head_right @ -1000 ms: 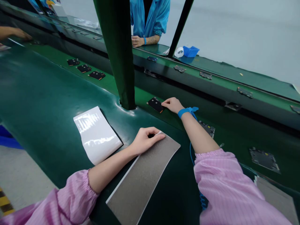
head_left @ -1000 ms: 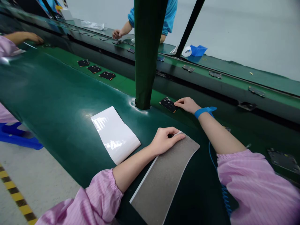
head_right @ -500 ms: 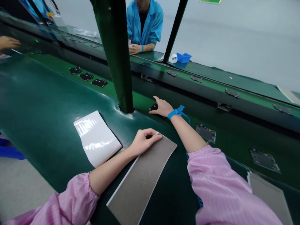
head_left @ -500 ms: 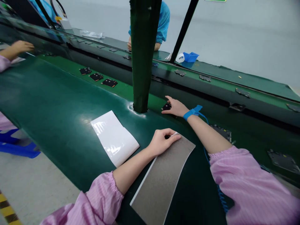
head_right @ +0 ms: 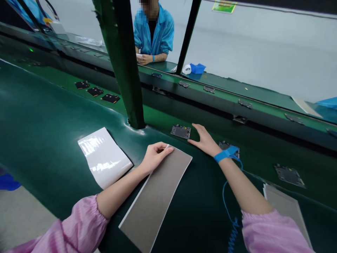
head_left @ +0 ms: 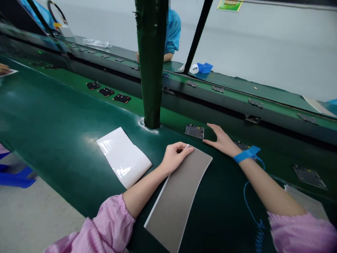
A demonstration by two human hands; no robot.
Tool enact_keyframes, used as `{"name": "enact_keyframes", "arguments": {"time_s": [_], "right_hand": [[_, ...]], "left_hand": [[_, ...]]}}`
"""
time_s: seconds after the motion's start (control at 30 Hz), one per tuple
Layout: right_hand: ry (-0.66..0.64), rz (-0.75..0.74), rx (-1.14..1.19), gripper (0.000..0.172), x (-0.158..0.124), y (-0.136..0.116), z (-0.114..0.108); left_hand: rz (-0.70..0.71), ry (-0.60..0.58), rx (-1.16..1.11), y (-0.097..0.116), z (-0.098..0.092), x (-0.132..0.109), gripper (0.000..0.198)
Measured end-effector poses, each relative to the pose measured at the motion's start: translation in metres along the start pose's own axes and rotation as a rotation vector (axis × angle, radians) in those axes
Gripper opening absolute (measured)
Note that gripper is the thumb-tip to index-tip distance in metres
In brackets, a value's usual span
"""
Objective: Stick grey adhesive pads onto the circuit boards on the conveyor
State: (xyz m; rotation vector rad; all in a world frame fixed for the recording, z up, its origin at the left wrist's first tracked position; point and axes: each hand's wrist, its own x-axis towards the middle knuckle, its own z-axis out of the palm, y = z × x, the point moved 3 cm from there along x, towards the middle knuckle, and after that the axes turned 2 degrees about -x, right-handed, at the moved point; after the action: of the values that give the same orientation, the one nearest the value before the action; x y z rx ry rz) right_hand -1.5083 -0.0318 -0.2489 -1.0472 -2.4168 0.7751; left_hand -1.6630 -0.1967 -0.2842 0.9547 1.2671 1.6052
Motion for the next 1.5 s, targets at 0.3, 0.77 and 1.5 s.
{"name": "enact_keyframes", "arguments": {"time_s": [0.3, 0.77, 1.5], "right_hand": [[-0.088, 0.160, 0.482, 0.047, -0.078, -0.044, 0.031], [0.092, 0.032, 0.406, 0.033, -0.087, -0.060, 0.017], [0.177, -0.107, 0.161, 0.032, -0.092, -0.075, 0.000]], "left_hand": [[-0.057, 0.077, -0.066, 0.010, -0.002, -0.004, 0.033], [0.023, 0.007, 0.091, 0.020, 0.002, -0.010, 0.031], [0.143, 0.014, 0.088, 0.034, 0.000, -0.016, 0.026]]}}
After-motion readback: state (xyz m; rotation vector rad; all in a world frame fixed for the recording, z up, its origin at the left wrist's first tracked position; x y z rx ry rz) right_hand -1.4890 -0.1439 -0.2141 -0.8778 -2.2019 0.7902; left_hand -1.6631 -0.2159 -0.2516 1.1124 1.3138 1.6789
